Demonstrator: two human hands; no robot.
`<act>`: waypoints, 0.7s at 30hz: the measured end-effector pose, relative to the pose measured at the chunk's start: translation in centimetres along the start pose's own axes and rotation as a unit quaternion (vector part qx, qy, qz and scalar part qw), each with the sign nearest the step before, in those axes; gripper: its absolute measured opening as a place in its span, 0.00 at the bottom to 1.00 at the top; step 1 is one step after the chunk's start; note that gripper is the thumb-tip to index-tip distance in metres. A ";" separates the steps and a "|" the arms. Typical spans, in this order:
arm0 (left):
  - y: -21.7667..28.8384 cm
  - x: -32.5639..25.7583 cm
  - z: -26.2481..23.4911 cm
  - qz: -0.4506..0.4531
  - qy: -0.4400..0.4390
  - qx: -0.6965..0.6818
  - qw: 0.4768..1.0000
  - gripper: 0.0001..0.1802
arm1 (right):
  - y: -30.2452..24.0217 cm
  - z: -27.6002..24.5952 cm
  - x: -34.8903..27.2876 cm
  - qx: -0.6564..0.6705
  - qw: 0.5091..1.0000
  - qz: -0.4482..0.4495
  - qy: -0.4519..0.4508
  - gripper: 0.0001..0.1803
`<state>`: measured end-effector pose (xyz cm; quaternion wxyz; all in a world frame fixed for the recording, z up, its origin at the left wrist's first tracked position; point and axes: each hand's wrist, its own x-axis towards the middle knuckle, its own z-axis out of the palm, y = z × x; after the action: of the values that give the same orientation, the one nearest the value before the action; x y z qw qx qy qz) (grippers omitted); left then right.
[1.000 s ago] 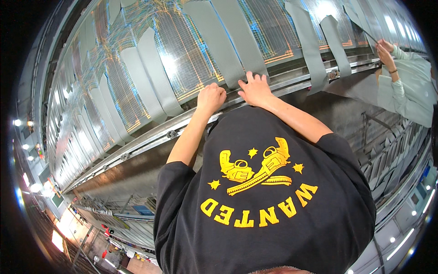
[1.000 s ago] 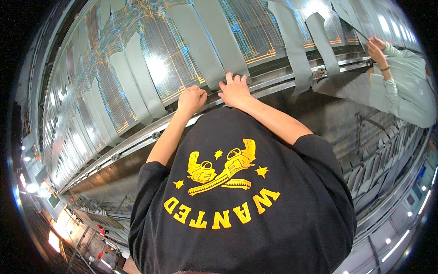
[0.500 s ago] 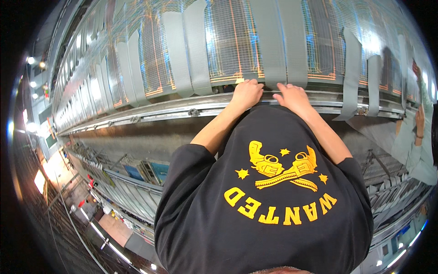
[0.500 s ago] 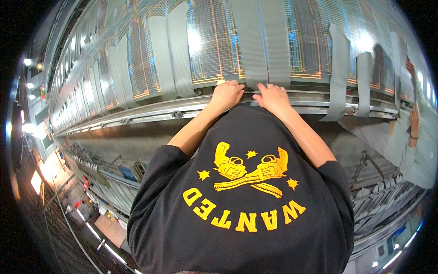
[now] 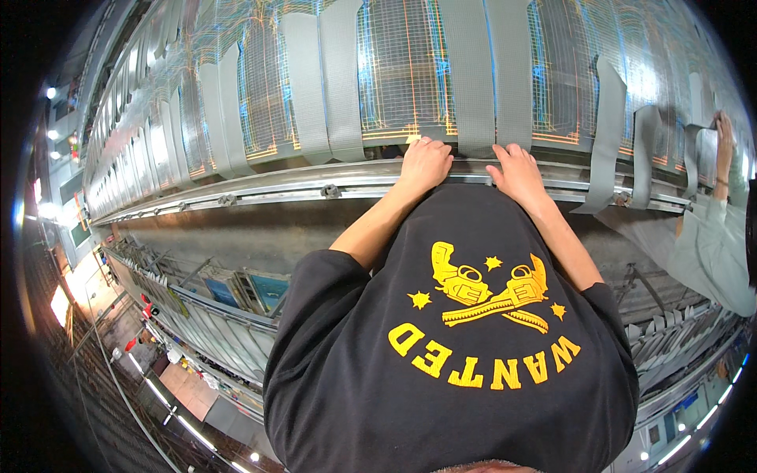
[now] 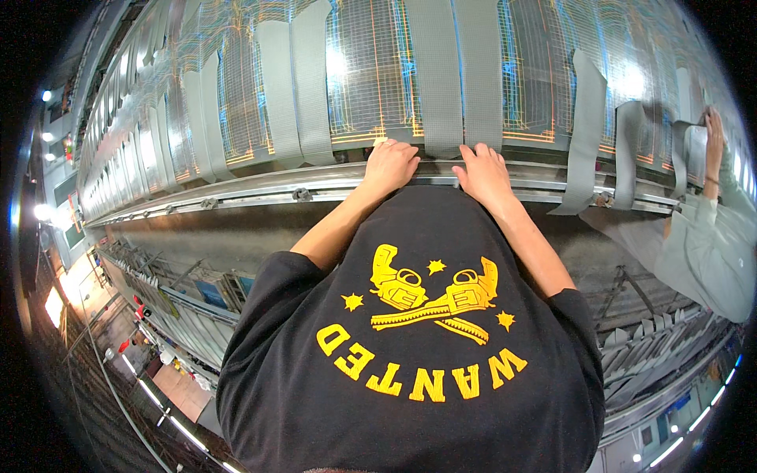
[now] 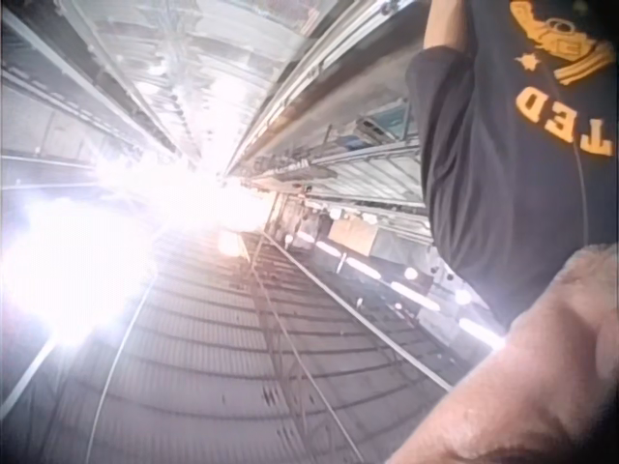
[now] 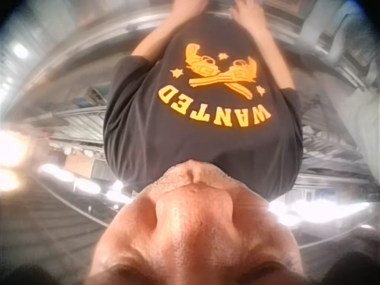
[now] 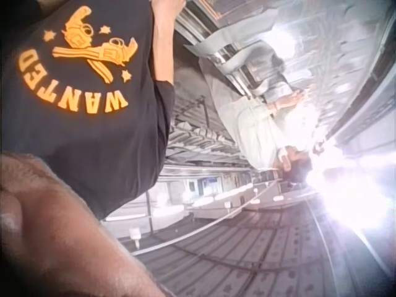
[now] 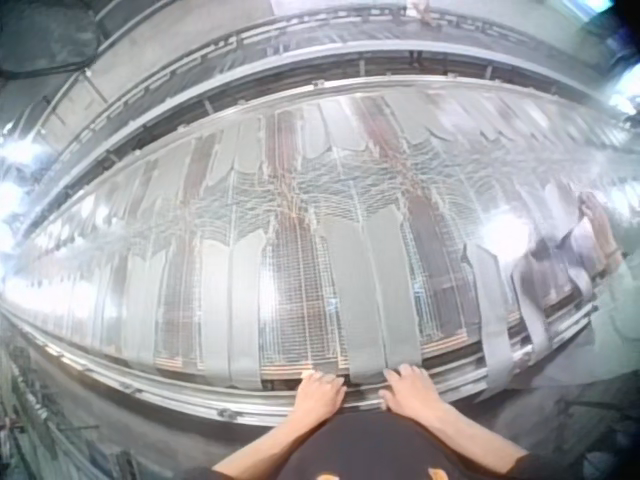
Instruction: The person is assembling solar panels on a large metal rack in a factory setting. They repeatedly pick up grey mesh strips and carefully align them with the edges of the solar panels, pressing them down to secure them in place.
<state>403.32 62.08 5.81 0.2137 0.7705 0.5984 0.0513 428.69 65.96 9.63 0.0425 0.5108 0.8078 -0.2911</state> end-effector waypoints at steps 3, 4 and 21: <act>-0.1 -0.8 0.5 -0.001 -0.012 -0.024 1.000 0.14 | 0.3 0.8 -0.2 0.007 1.000 -0.005 0.005 0.29; 0.1 -1.0 0.7 0.005 0.007 -0.024 1.000 0.15 | 0.5 0.8 -0.3 0.005 1.000 -0.007 0.009 0.29; 0.6 -0.4 1.1 0.056 0.028 0.014 0.998 0.14 | -0.5 1.7 -0.1 -0.079 0.996 -0.019 -0.034 0.33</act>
<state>404.11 61.30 5.15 0.1827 0.8042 0.5604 0.0766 427.96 64.82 8.47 0.1046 0.4803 0.8359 -0.2441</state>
